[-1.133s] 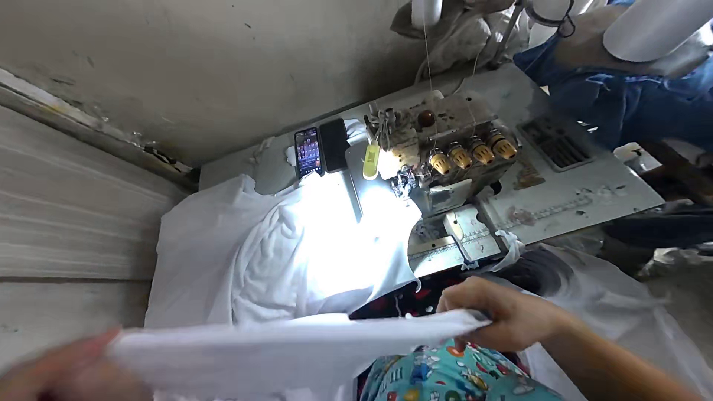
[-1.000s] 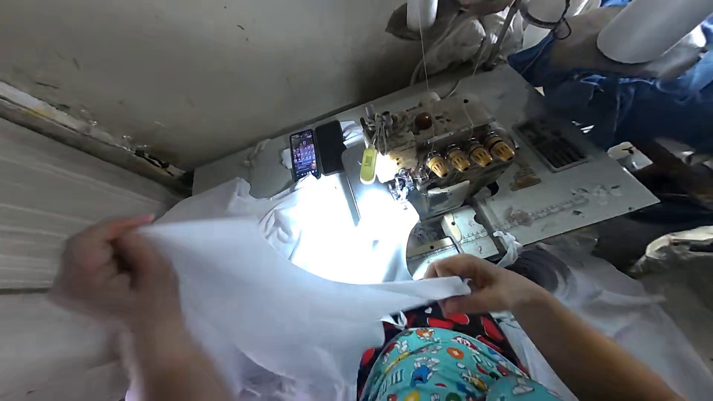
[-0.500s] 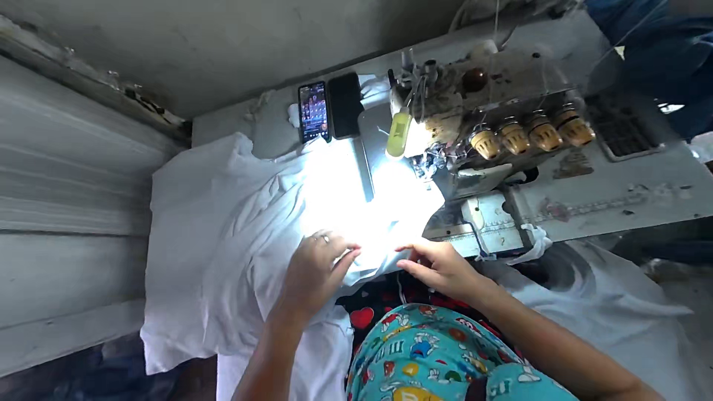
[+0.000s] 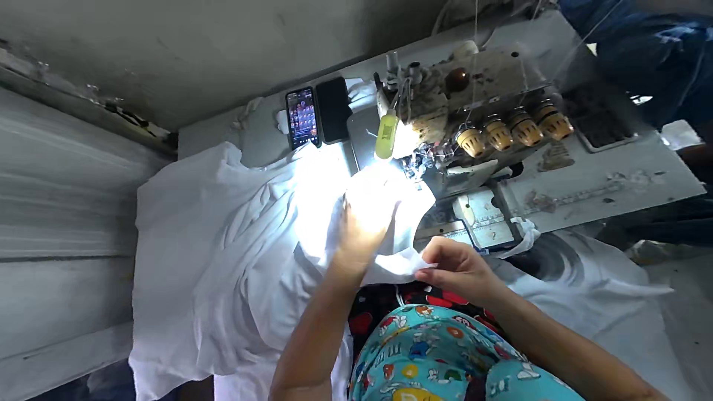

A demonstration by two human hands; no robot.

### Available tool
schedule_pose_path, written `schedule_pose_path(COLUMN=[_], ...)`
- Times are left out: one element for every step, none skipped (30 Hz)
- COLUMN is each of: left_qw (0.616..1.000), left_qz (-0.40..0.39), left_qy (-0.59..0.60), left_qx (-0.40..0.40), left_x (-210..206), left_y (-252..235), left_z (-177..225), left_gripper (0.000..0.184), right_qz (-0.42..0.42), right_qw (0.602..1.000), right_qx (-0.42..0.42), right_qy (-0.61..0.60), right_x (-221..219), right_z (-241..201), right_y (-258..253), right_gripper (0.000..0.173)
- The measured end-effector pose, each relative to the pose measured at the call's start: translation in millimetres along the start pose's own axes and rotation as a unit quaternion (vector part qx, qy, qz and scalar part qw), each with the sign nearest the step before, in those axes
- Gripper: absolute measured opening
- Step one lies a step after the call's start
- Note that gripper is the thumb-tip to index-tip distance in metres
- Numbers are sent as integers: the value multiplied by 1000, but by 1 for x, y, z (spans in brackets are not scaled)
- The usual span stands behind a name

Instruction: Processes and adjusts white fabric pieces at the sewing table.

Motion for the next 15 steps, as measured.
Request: schedule_pose_path(left_qw=[1000, 1000, 1000, 999, 998, 997, 996, 996, 997, 999, 997, 988, 972, 953, 936], left_qz=[-11, -7, 0, 6, 8, 10, 15, 18, 21, 10, -11, -33, -60, -93, -128], left_qy=[-10, -11, -9, -17, -30, -38, -41, -38, -24, 11, 71, 143, 212, 260, 282], left_qx=[-7, -20, -28, -38, -48, -61, -73, -76, -66, -38, 1, 40, 83, 127, 168], left_x=[-8, -14, -17, -19, -20, -19, -18, -17, -14, -11, -7, -3, 2, 7, 12], left_y=[-5, -6, -6, -5, -3, -2, -3, -2, -1, -1, 0, 0, -1, -2, -3], left_z=[0, 1, 3, 6, 9, 12, 14, 15, 17, 20, 22, 24, 26, 28, 29], left_gripper=[37, 35, 28, 21, 16, 14, 13, 14, 16, 17, 16, 14, 10, 9, 11], right_qz=[21, 39, 49, 54, 56, 56, 55, 54, 54, 54, 54, 54, 54, 52, 48], right_qw=[999, 998, 998, 997, 996, 996, 996, 997, 998, 999, 998, 997, 996, 995, 994], right_qx=[-8, -15, -23, -33, -42, -49, -48, -37, -19, 2, 19, 33, 44, 53, 60], right_qy=[-31, -41, -42, -42, -48, -56, -53, -39, -17, 6, 27, 45, 60, 70, 75], right_x=[4, 8, 11, 13, 14, 15, 16, 16, 17, 17, 18, 18, 18, 17, 17], right_z=[-2, -2, -1, 0, 1, 1, 1, 2, 3, 5, 6, 6, 6, 5, 4], right_y=[2, 3, 4, 5, 6, 7, 6, 4, 3, 1, 0, -1, -2, -2, -3], right_gripper=[11, 14, 16, 16, 15, 14, 12, 11, 11, 12, 13, 14, 14, 14, 14])
Point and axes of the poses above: each hand's wrist, its own y-axis away from the middle knuckle, its own x-axis out of the back of the hand, z = x × y, the point moved 1 cm from there along -y, towards the middle knuckle, and after that the axes turned 14 degrees about y, right-handed, at the moved point
